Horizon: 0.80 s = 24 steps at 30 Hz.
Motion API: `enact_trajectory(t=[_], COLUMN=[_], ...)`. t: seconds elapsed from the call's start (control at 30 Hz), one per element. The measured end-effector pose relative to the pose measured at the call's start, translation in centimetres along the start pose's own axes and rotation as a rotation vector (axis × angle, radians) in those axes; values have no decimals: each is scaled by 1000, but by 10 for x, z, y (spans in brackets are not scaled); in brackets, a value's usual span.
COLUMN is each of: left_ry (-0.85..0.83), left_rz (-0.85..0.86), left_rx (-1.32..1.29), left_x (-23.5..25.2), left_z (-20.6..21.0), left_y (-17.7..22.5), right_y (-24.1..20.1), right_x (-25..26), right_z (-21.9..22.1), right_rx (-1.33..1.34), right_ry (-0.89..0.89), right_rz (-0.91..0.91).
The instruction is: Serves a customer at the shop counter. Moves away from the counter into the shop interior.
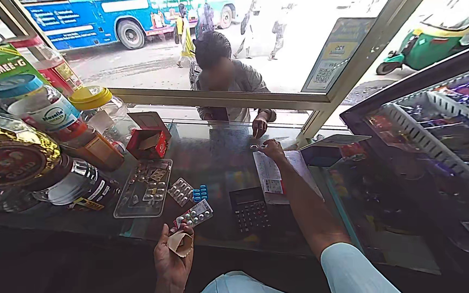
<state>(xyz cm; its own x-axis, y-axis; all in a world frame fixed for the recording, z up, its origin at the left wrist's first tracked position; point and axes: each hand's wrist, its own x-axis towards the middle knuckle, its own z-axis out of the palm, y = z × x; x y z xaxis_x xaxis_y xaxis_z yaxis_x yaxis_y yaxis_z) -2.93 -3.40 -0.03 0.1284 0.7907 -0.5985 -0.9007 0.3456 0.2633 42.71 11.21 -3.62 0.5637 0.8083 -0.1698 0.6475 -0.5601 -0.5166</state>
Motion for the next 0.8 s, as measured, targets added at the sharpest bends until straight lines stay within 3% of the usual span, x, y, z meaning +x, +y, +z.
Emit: enact_trajectory(t=[0.13, 0.3, 0.43, 0.5, 0.67, 0.8], left_ry=[1, 46, 32, 35, 44, 59], left_rz=[17, 37, 43, 54, 54, 52], left_rx=[-19, -29, -26, -35, -38, -29], left_x=[-2, -5, -10, -12, -12, -13], left_z=[-5, -11, -9, -7, -9, -7], left_y=[2, 4, 6, 7, 10, 11], right_y=[2, 18, -13, -26, -26, -27], right_x=[12, 36, 27, 26, 41, 39], right_z=[5, 19, 5, 0, 2, 4], right_rx=[68, 573, 20, -101, -208, -67], right_ry=[6, -73, -178, -207, -217, -210], right_rz=[11, -1, -119, -140, -178, -167])
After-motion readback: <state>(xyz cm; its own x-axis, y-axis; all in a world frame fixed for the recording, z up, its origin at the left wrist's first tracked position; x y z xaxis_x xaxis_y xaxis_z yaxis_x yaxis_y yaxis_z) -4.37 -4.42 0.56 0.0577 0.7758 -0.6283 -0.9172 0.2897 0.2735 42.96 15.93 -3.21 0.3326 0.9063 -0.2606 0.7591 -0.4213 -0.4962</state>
